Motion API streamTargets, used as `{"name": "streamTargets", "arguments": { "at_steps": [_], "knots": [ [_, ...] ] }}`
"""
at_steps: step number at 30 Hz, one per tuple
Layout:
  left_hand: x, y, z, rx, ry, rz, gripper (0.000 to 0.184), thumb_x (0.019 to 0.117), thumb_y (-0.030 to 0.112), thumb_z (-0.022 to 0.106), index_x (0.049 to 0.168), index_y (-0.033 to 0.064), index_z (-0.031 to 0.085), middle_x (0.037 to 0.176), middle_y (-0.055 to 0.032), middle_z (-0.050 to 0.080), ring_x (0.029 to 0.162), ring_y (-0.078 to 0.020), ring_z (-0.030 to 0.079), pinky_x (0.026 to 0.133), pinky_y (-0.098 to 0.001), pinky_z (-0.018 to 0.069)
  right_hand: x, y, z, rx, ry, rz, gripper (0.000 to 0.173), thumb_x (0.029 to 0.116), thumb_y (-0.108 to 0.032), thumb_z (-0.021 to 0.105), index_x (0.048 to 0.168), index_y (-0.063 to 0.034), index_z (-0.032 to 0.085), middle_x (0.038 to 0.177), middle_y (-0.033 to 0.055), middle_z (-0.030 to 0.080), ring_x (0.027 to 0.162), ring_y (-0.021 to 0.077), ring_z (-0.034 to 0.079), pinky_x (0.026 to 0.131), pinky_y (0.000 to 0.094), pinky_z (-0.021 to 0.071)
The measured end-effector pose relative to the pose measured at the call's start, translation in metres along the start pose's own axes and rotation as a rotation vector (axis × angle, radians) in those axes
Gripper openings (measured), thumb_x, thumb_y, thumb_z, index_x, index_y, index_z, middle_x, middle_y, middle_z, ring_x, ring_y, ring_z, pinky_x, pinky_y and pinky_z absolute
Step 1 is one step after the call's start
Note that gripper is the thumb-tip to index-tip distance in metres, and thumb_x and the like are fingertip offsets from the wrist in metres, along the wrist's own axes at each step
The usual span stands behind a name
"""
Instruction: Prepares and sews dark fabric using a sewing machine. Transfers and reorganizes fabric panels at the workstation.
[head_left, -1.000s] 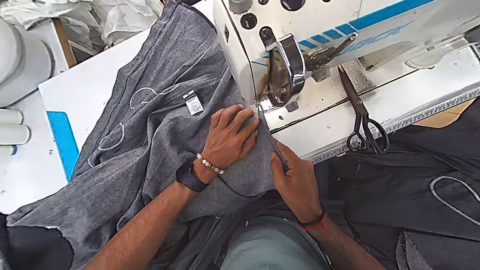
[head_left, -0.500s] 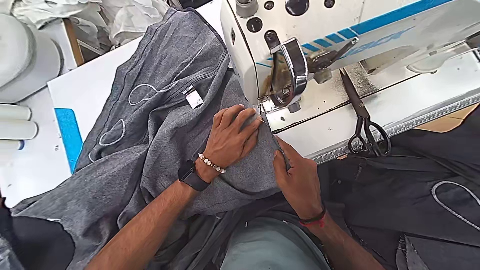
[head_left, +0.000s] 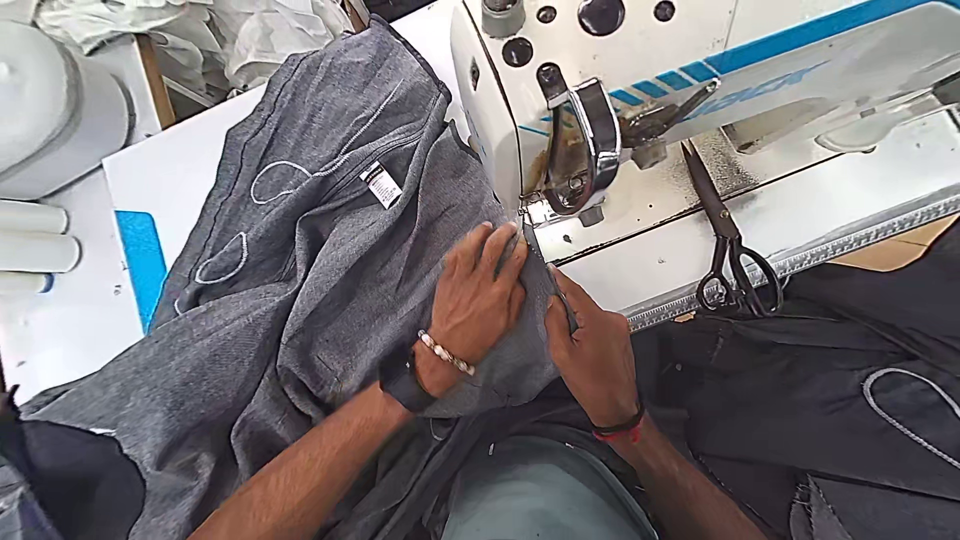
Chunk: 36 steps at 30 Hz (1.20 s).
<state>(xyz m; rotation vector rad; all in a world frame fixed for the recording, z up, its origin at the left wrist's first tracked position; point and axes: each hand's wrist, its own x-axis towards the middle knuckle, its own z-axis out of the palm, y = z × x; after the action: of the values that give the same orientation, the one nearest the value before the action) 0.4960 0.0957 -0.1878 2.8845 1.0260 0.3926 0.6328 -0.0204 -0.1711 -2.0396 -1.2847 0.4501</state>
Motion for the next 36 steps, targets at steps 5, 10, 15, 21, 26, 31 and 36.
{"name": "streamTargets", "arguments": {
  "at_steps": [5,10,15,21,26,31,36],
  "knots": [
    [-0.002,-0.007,0.003,-0.08,0.003,0.015,0.043,0.1045,0.032,0.044,0.14,0.0173,0.064,0.155,-0.0078,0.05,0.147,-0.0302,0.039,0.121,-0.0461,0.0304,-0.003,-0.001,-0.007,-0.033,-0.015,-0.014,0.039,0.0992,-0.02,0.052,0.131,-0.0087,0.072,0.059,-0.0018,0.062,0.046,0.0089,0.051,0.044,0.0298,0.0427],
    [0.006,-0.021,-0.001,-0.052,0.015,0.102,0.041,0.1035,0.029,0.046,0.138,0.0186,0.066,0.149,-0.0086,0.056,0.141,-0.031,0.045,0.117,-0.0472,0.0349,-0.003,-0.002,-0.007,-0.024,-0.005,-0.025,0.039,0.0985,-0.019,0.052,0.129,-0.0076,0.073,0.056,-0.002,0.059,0.044,0.0092,0.05,0.043,0.0299,0.0411],
    [-0.001,-0.004,0.002,-0.078,0.005,-0.026,0.046,0.1019,0.029,0.044,0.144,0.0191,0.061,0.155,-0.0102,0.049,0.148,-0.0328,0.037,0.121,-0.0471,0.0303,-0.001,-0.005,-0.011,-0.051,-0.014,-0.028,0.04,0.097,-0.018,0.052,0.129,-0.0079,0.073,0.056,-0.0021,0.06,0.044,0.0094,0.05,0.043,0.0302,0.0415],
    [0.005,-0.017,-0.002,-0.055,-0.002,0.077,0.043,0.1026,0.027,0.045,0.14,0.0165,0.064,0.151,-0.0096,0.053,0.143,-0.0322,0.044,0.118,-0.0479,0.0346,-0.004,-0.009,-0.014,-0.076,-0.014,-0.077,0.041,0.0953,-0.017,0.052,0.129,-0.0067,0.073,0.053,-0.0033,0.056,0.041,0.0095,0.046,0.041,0.0306,0.0377],
    [0.004,-0.017,0.001,-0.099,-0.007,0.062,0.043,0.1036,0.031,0.046,0.14,0.0179,0.064,0.151,-0.0093,0.053,0.143,-0.0309,0.044,0.118,-0.0467,0.0338,-0.004,-0.01,-0.021,-0.134,-0.005,-0.101,0.038,0.0963,-0.018,0.053,0.126,-0.0063,0.074,0.056,-0.0011,0.061,0.044,0.011,0.051,0.041,0.0311,0.0405],
    [0.019,-0.044,-0.005,-0.103,0.021,0.224,0.034,0.1022,0.032,0.054,0.129,0.0212,0.073,0.138,-0.0095,0.062,0.131,-0.0312,0.052,0.111,-0.0471,0.0375,0.006,-0.019,-0.023,-0.202,-0.003,-0.135,0.037,0.0953,-0.017,0.054,0.123,-0.0071,0.075,0.055,-0.0002,0.059,0.043,0.014,0.052,0.041,0.0331,0.0401],
    [0.039,-0.072,-0.01,-0.072,0.066,0.51,0.032,0.1024,0.037,0.056,0.123,0.023,0.076,0.131,-0.0075,0.067,0.127,-0.0295,0.055,0.108,-0.0459,0.0388,0.033,-0.032,-0.026,-0.327,-0.085,-0.16,0.036,0.0966,-0.019,0.051,0.123,-0.0097,0.075,0.055,0.0011,0.056,0.046,0.0202,0.055,0.041,0.0378,0.0417]
  ]
}}
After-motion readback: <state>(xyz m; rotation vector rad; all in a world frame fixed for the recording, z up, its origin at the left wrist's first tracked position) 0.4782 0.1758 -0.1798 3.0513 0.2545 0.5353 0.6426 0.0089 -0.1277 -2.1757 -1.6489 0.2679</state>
